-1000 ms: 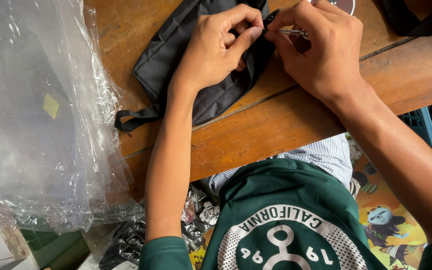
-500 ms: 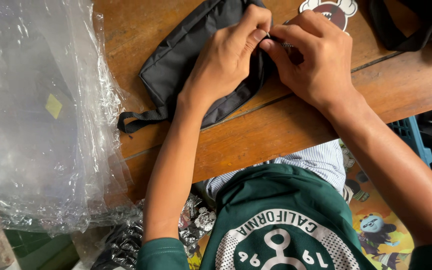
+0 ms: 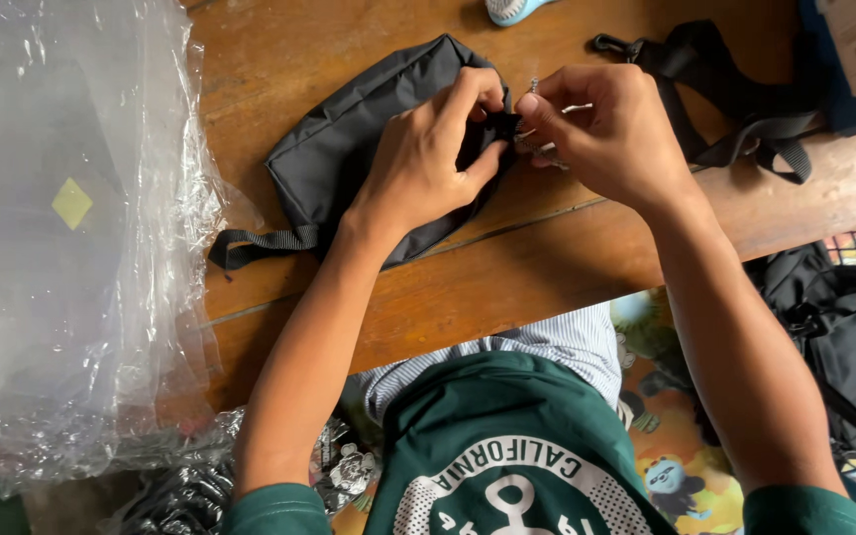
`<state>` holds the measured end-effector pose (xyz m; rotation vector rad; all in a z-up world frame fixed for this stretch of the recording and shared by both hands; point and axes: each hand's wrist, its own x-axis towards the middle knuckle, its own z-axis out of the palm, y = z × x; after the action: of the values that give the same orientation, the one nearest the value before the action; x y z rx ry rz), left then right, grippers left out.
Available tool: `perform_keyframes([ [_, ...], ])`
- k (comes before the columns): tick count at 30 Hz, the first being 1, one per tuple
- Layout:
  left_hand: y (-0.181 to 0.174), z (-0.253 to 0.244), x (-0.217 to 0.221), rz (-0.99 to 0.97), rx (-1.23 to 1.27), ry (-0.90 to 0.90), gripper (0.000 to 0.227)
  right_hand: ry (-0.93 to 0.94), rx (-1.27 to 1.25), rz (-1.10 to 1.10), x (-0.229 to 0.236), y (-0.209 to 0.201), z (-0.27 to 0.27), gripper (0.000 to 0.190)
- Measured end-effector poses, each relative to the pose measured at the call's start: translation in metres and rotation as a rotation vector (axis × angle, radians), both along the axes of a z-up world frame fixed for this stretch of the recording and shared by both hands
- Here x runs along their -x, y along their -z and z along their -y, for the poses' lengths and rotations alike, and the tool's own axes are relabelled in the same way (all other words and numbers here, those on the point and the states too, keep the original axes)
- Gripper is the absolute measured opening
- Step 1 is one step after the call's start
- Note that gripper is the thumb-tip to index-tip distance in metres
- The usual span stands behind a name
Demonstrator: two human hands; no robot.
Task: The person uses a light blue brush to scrub the exterior and interior of a small black bag on a wooden table. They then attach a metal chain to a cartoon bear sticker and connect it to the bag's zipper pull.
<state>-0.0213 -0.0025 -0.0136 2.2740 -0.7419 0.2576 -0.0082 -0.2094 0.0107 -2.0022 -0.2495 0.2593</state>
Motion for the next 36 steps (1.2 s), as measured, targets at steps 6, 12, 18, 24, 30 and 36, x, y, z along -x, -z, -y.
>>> perform_keyframes([
  [6, 0.010, 0.005, 0.000, 0.439, -0.205, 0.006, 0.013, 0.113, -0.206, -0.344, -0.009, -0.007, -0.010, 0.022],
  [12, 0.017, -0.002, -0.010, 0.666, -0.123, 0.053, 0.012, 0.158, -0.315, -0.449, -0.013, -0.001, -0.008, 0.020],
  [18, 0.025, 0.002, -0.015, 0.790, -0.061, 0.085, 0.013, 0.110, -0.264, -0.500, -0.021, 0.004, -0.001, 0.021],
  [24, 0.018, -0.001, -0.013, 0.666, 0.004, 0.090, 0.008, 0.127, -0.339, -0.603, -0.024, -0.004, -0.001, 0.016],
  [30, 0.031, 0.009, -0.009, 0.730, -0.077, -0.019, 0.008, 0.064, -0.412, -0.463, -0.034, 0.033, 0.015, 0.024],
  [36, 0.022, 0.007, -0.001, 0.652, -0.086, -0.011, 0.027, 0.036, -0.315, -0.461, -0.031, 0.019, 0.010, 0.027],
])
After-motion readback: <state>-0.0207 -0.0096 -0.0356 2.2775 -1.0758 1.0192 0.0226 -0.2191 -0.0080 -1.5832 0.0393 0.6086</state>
